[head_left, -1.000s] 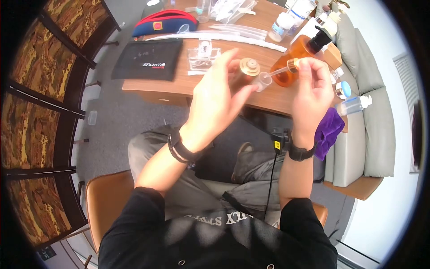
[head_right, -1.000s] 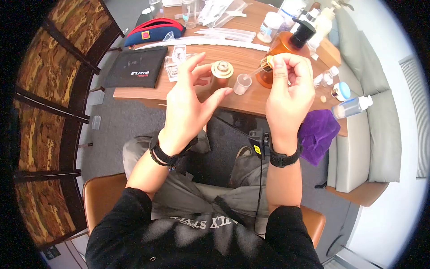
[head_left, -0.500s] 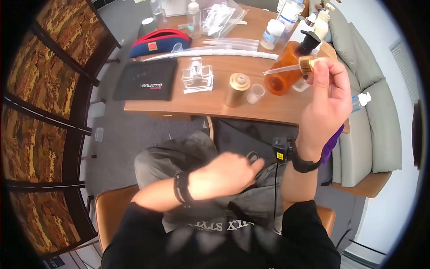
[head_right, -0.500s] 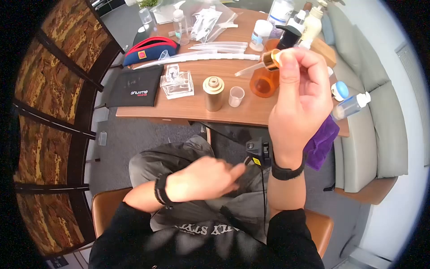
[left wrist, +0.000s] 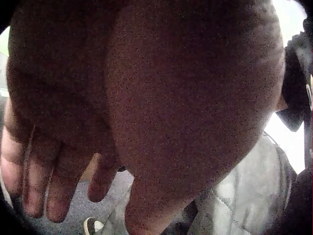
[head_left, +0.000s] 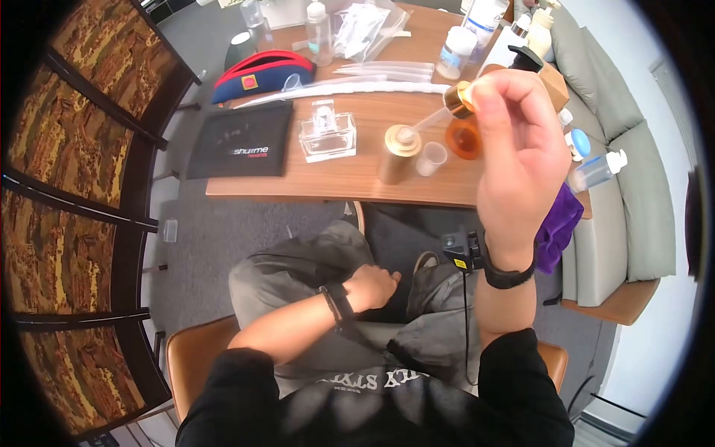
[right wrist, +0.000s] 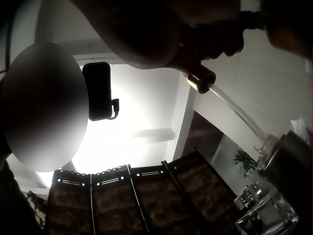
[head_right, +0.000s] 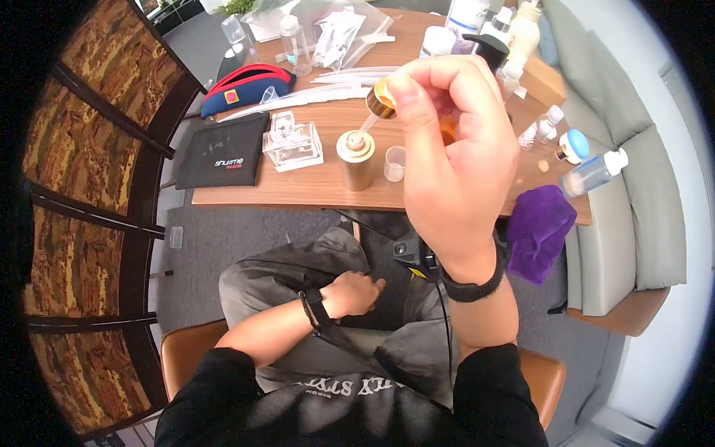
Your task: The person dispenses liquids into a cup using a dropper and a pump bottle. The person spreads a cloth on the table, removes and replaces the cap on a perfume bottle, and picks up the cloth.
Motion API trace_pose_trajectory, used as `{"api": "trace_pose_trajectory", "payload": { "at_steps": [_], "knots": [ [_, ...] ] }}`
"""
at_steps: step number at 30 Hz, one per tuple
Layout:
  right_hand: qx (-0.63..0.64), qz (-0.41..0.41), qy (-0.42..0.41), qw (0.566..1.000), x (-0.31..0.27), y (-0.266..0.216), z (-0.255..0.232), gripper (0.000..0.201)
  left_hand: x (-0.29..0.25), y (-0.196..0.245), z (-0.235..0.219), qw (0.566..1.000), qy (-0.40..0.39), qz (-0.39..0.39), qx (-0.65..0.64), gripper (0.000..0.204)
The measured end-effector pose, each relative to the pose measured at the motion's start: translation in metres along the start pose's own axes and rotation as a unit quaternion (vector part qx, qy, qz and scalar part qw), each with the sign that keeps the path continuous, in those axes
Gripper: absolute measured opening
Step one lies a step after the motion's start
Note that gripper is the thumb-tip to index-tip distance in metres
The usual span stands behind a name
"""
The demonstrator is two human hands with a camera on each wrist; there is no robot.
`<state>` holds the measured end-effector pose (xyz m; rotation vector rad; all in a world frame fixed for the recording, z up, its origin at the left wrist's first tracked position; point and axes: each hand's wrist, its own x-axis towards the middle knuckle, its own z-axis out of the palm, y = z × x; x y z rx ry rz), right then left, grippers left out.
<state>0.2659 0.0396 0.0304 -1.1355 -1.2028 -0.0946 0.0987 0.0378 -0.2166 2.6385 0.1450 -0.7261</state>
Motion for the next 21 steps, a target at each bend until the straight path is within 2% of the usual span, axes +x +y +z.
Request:
{"api": "trace_pose_trajectory", "payload": {
  "at_steps": [3,6,9,16,21],
  "knots": [
    [-0.005,0.054,-0.028,0.998,0.001,-0.004,0.005,0.007,-0.001,0.001,0.0,1.0,0.02,0.007,-0.006,0.051],
    [-0.033,0.027,-0.023,0.999,0.005,-0.003,0.01,0.008,0.001,0.0,0.004,0.998,0.052,0.021,-0.009,0.048],
    [-0.051,0.001,-0.032,0.998,0.01,0.001,0.009,0.008,0.004,-0.003,0.004,0.999,0.048,0.019,-0.01,0.047],
    [-0.072,0.055,-0.09,0.992,0.017,-0.005,0.004,0.012,0.004,-0.004,-0.004,0.999,0.014,-0.005,-0.028,0.045],
    [-0.044,0.047,-0.11,0.992,0.018,-0.002,0.0,0.014,0.004,-0.005,-0.002,0.999,0.031,-0.003,-0.007,0.046]
  ]
}}
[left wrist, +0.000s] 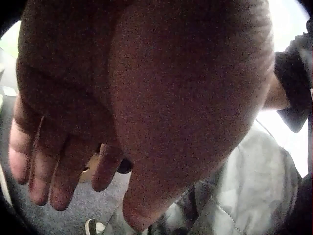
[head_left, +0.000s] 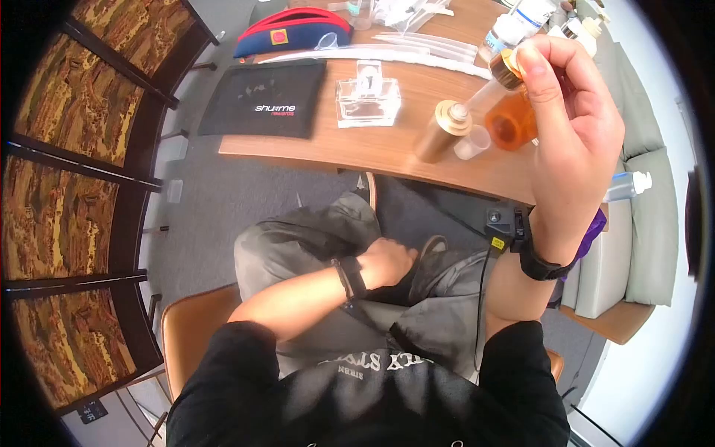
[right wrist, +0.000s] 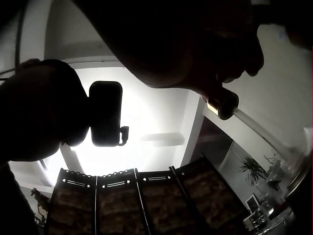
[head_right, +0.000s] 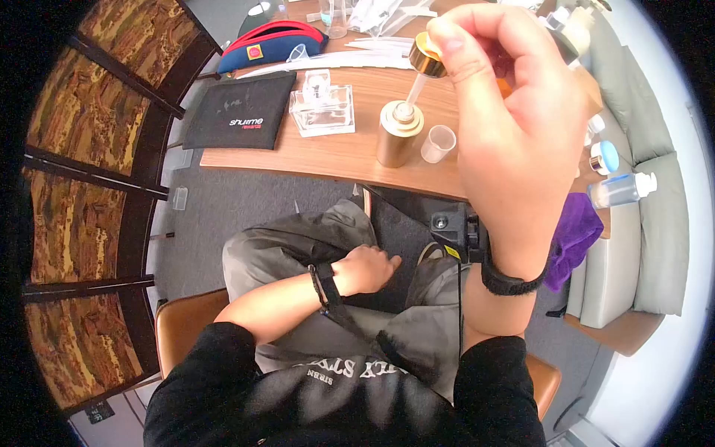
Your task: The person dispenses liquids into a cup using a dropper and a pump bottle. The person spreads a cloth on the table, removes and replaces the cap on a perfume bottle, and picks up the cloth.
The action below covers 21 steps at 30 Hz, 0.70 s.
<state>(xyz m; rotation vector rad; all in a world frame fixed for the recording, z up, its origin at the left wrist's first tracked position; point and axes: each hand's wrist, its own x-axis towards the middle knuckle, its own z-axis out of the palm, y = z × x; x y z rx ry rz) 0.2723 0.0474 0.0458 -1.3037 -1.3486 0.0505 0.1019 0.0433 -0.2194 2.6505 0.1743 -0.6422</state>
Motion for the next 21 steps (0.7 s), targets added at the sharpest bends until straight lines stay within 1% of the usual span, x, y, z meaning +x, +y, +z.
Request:
{"api": "trace_pose_trajectory", "payload": {
  "at_steps": [2,6,8,9,11,13,16,17,19,21],
  "knots": [
    [-0.021,-0.012,0.007,1.0,0.0,0.002,0.002,0.014,0.0,0.0,0.001,1.0,0.004,0.004,0.004,0.047],
    [-0.017,-0.01,0.0,1.0,-0.001,0.0,0.007,0.012,-0.001,-0.001,0.002,1.0,0.018,0.008,0.005,0.046],
    [-0.075,0.02,-0.013,0.997,-0.004,-0.003,0.014,0.009,0.0,-0.001,0.004,1.0,0.02,0.01,0.006,0.046],
    [-0.077,0.019,-0.013,0.997,-0.005,0.001,0.016,0.009,0.0,-0.002,0.006,1.0,0.024,0.007,0.002,0.047],
    [-0.049,-0.008,0.004,0.999,-0.007,0.016,0.024,0.009,0.001,-0.005,0.006,0.999,0.031,0.006,-0.002,0.048],
    [-0.056,-0.011,0.008,0.998,-0.011,0.022,0.028,0.008,0.0,-0.007,0.006,0.999,0.028,0.008,-0.014,0.046],
    [-0.036,0.016,0.015,0.999,-0.017,0.022,0.026,0.007,0.002,-0.008,0.01,0.999,0.035,0.003,-0.019,0.043],
    [-0.042,0.014,0.015,0.999,-0.02,0.024,0.027,0.007,0.002,-0.008,0.01,0.999,0.038,0.007,-0.019,0.043],
    [-0.023,0.021,0.012,0.999,-0.024,0.027,0.028,0.004,0.002,-0.007,0.007,1.0,0.019,0.001,-0.021,0.039],
    [-0.025,0.023,0.004,0.999,-0.027,0.026,0.03,0.003,0.003,-0.009,0.014,0.999,0.026,0.011,-0.015,0.038]
  ]
}}
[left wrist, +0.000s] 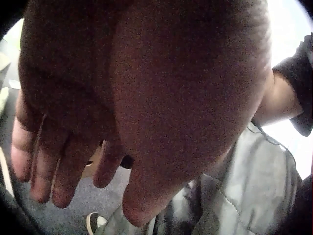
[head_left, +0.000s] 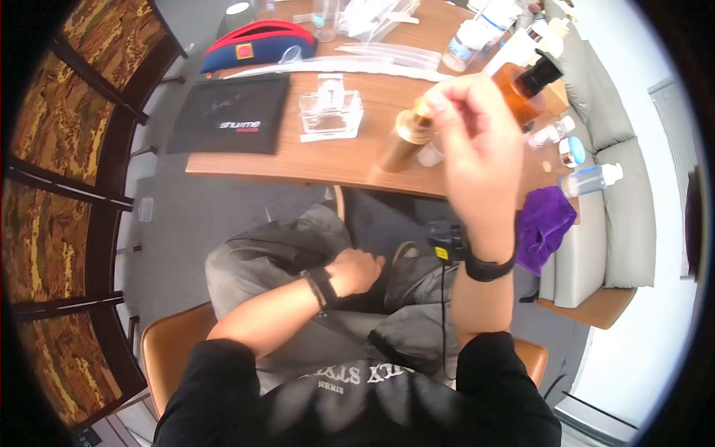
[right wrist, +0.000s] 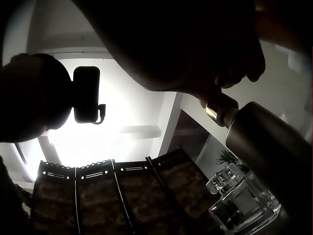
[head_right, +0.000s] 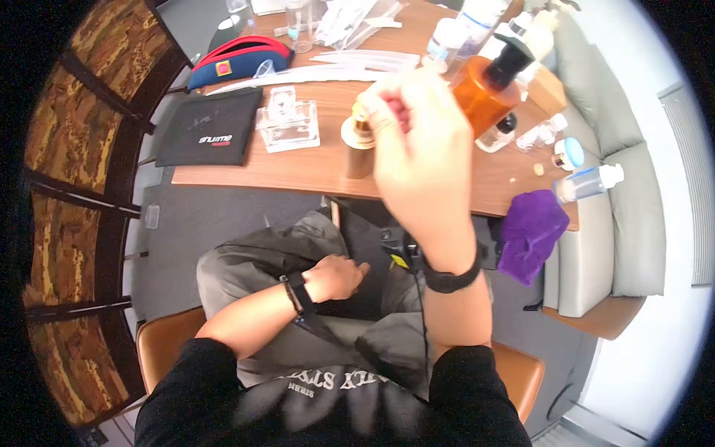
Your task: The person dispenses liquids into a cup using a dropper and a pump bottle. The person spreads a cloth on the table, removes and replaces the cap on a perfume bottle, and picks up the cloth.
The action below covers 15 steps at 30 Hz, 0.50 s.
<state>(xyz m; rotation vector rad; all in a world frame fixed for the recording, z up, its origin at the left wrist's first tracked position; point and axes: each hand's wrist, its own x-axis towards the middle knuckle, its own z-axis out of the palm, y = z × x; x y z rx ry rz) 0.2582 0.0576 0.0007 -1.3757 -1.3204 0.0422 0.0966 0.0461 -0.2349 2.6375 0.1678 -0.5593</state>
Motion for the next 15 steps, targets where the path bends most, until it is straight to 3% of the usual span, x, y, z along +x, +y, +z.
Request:
{"api": "trace_pose_trajectory", "payload": {
  "at_steps": [6,8,15],
  "knots": [
    [-0.058,-0.028,-0.012,0.998,-0.005,-0.004,-0.003,0.006,0.001,-0.003,-0.004,0.999,-0.021,-0.032,-0.029,0.05],
    [-0.05,-0.015,-0.015,0.999,-0.006,-0.006,-0.003,0.006,-0.002,0.001,-0.015,0.998,-0.053,-0.04,-0.013,0.037],
    [-0.03,-0.022,-0.006,0.999,-0.006,0.002,-0.003,0.005,-0.004,0.002,-0.018,0.997,-0.066,-0.042,-0.007,0.044]
  ]
}}
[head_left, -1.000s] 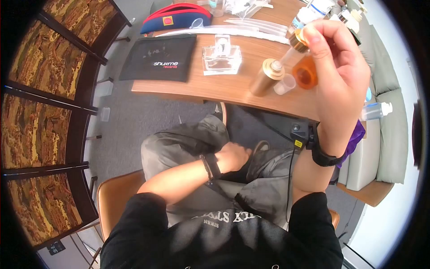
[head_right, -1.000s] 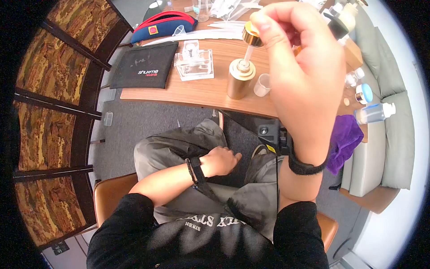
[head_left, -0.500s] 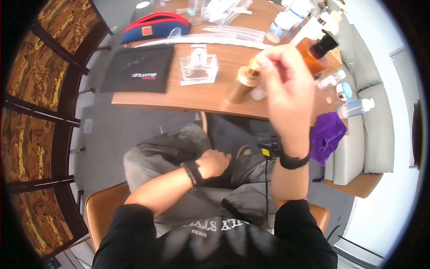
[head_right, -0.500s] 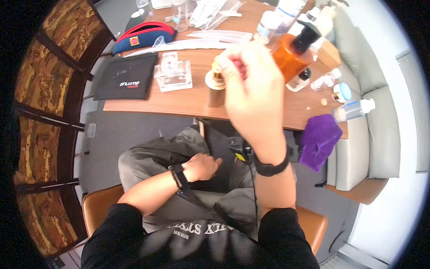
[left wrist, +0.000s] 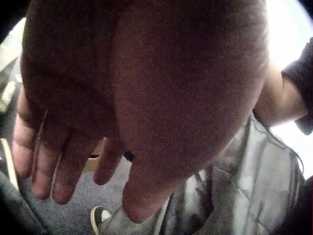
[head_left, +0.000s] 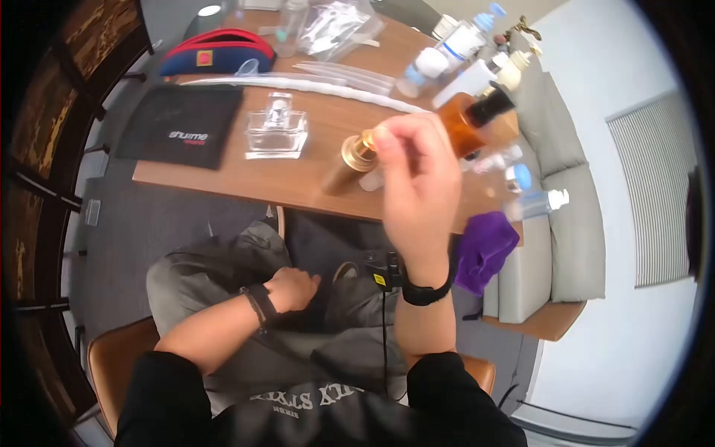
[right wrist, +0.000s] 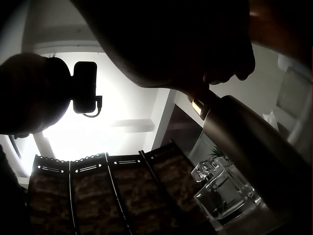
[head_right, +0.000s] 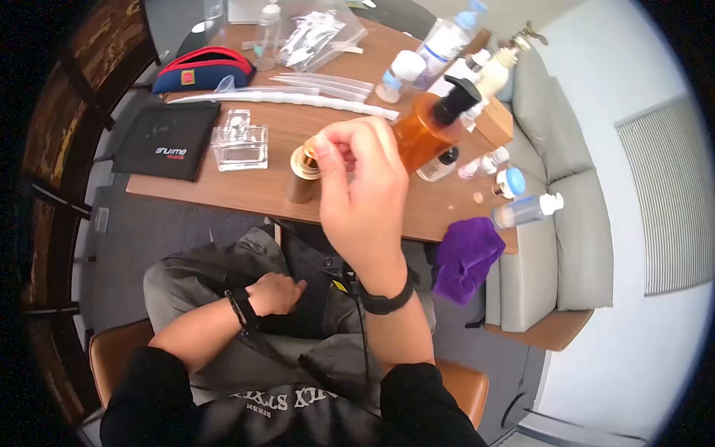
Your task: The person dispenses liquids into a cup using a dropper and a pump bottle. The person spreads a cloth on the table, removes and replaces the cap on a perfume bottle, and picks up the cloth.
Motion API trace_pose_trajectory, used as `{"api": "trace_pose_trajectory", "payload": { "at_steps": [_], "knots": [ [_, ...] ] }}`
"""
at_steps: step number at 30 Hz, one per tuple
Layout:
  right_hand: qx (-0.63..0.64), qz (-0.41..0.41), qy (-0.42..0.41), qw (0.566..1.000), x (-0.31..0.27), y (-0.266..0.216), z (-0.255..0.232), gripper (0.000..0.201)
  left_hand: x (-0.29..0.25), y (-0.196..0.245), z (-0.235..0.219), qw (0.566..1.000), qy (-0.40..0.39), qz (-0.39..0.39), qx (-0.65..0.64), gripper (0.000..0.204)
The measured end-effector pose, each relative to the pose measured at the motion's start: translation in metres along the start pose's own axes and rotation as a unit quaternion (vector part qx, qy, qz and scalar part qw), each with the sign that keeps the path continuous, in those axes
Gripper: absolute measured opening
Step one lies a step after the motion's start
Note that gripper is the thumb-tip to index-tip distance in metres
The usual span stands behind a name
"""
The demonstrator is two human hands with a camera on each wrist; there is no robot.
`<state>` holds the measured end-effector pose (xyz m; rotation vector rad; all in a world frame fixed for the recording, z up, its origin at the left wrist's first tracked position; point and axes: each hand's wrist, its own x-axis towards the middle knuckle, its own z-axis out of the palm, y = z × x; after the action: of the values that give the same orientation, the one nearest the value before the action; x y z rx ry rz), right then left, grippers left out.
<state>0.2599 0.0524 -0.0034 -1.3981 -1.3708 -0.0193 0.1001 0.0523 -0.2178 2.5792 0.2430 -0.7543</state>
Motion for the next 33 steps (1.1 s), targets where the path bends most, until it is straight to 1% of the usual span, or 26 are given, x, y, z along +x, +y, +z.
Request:
{"api": "trace_pose_trajectory", "payload": {
  "at_steps": [1,3,5,8,11,13,19,24,26,27,29,31,33],
  "knots": [
    [0.003,-0.009,0.004,1.0,0.0,0.001,0.0,0.005,0.001,-0.001,0.003,1.0,-0.001,-0.007,-0.005,0.044],
    [0.018,0.0,0.005,1.0,-0.001,0.002,0.002,0.006,0.007,-0.004,0.013,1.0,0.021,0.007,-0.001,0.045],
    [0.023,0.003,0.007,1.0,-0.001,0.003,0.003,0.007,0.009,-0.006,0.016,1.0,0.017,-0.003,-0.008,0.046],
    [0.031,0.013,0.009,0.999,-0.001,0.003,0.004,0.007,0.017,-0.012,0.029,0.999,0.048,0.012,-0.018,0.054],
    [0.029,0.015,0.013,0.999,-0.001,0.004,0.005,0.007,0.014,-0.01,0.021,0.999,0.02,0.003,-0.028,0.056],
    [0.015,0.002,0.022,1.0,-0.002,0.004,0.005,0.007,0.014,-0.009,0.022,1.0,0.022,0.004,-0.021,0.058],
    [0.003,0.003,0.026,1.0,-0.002,0.003,0.003,0.008,0.013,-0.011,0.021,0.999,0.027,0.008,-0.017,0.06],
    [-0.012,-0.017,0.028,0.999,-0.001,-0.001,0.002,0.007,0.012,-0.01,0.02,1.0,0.013,0.007,-0.024,0.061],
    [0.049,0.026,0.048,0.997,-0.001,-0.002,0.003,0.007,0.015,-0.011,0.024,1.0,0.012,0.01,-0.024,0.061],
    [0.05,0.027,0.046,0.997,-0.001,-0.005,0.002,0.007,0.016,-0.011,0.026,1.0,0.012,0.015,-0.022,0.061],
    [0.074,0.093,0.063,0.991,-0.001,-0.011,0.0,0.008,0.016,-0.01,0.025,1.0,0.014,0.014,-0.023,0.061],
    [0.089,0.088,0.063,0.99,0.001,-0.008,-0.001,0.009,0.014,-0.009,0.022,1.0,0.014,0.013,-0.022,0.061],
    [0.115,0.076,0.072,0.988,0.004,-0.01,-0.001,0.009,0.011,-0.008,0.017,0.999,0.023,0.015,-0.03,0.056]
  ]
}}
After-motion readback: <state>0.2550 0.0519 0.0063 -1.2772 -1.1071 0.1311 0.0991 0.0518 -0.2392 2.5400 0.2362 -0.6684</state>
